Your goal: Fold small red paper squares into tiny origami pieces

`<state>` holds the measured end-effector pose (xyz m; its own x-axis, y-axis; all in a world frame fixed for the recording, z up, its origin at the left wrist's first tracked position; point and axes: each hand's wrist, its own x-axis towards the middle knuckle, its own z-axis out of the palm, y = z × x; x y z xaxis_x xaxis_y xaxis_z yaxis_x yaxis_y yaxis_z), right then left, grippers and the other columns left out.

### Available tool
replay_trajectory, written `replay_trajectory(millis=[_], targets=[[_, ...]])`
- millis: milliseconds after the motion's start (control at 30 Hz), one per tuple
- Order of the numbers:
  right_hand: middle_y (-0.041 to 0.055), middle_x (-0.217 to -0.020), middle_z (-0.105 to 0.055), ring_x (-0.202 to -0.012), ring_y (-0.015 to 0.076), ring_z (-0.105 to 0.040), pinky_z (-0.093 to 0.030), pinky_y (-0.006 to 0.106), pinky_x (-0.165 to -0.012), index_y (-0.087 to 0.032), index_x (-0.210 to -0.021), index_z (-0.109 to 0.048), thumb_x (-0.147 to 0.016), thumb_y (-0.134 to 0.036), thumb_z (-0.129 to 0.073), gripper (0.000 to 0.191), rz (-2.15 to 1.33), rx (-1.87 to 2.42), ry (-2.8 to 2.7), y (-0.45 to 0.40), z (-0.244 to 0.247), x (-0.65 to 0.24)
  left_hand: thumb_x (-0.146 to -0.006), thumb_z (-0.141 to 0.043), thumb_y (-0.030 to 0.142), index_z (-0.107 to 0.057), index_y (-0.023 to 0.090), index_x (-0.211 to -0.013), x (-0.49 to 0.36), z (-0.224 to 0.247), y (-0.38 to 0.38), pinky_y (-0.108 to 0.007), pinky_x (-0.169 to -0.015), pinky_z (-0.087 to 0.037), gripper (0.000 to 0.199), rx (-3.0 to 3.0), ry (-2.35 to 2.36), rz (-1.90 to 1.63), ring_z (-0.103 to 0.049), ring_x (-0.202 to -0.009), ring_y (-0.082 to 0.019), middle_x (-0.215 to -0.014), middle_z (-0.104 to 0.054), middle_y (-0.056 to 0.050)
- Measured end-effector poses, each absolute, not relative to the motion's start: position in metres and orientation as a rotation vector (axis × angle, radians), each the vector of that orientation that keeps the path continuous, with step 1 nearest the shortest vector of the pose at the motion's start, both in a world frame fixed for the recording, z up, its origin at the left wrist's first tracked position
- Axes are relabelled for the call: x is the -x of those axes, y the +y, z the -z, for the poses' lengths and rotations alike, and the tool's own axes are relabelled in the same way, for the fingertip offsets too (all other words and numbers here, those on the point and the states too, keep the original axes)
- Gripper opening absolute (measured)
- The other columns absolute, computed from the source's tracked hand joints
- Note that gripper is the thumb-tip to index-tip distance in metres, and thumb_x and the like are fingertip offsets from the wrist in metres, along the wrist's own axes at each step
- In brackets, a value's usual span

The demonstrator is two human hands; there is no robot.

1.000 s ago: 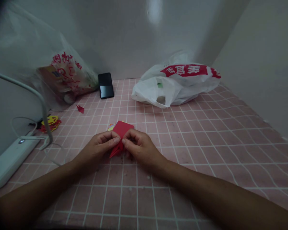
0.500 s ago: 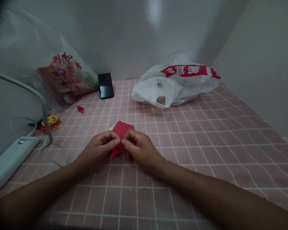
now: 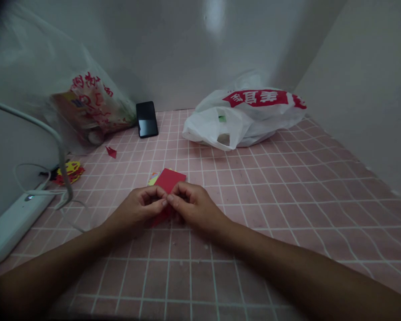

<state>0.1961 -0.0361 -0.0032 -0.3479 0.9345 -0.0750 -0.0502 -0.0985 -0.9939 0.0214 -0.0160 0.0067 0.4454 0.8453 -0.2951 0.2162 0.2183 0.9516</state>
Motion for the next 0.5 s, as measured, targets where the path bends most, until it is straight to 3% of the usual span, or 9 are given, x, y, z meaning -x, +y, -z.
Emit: replay_trajectory(millis=[267,400,500], targets=[[-0.0033,-0.062,-0.052,-0.054,0.0106,-0.048,-0.036,0.024,-0.05,-0.019,-0.071,-0.051,-0.087,-0.028,-0.055,0.018,-1.429,1.103,-1.368,-0.0357,0.0031,-0.1956,-0.078,-0.07,0.031,-0.059,0.016,-0.084,-0.0226,-0.0119,-0.016,-0.023,-0.059,-0.039,0.02,-1.316,0.961,-0.523,-0.052,-0.063,-0.011,-0.071,-0.06,0.002],[-0.0039,-0.06,-0.052,-0.053,0.0108,-0.047,-0.037,0.025,-0.051,-0.019,-0.073,-0.051,-0.089,-0.028,-0.053,0.019,-1.371,1.08,-1.393,-0.0341,0.0053,-0.1969,-0.086,-0.06,0.035,-0.058,0.017,-0.085,-0.0221,-0.011,-0.0177,-0.023,-0.059,-0.041,0.018,-1.245,0.911,-0.564,-0.052,-0.064,-0.011,-0.073,-0.058,0.002],[-0.0037,-0.06,-0.053,-0.054,0.0108,-0.048,-0.037,0.025,-0.053,-0.019,-0.072,-0.05,-0.089,-0.026,-0.053,0.018,-1.325,1.091,-1.426,-0.0351,0.0065,-0.1971,-0.085,-0.06,0.032,-0.058,0.016,-0.079,-0.0224,-0.0104,-0.0183,-0.022,-0.058,-0.039,0.017,-1.254,0.918,-0.599,-0.05,-0.061,-0.01,-0.07,-0.057,0.002]])
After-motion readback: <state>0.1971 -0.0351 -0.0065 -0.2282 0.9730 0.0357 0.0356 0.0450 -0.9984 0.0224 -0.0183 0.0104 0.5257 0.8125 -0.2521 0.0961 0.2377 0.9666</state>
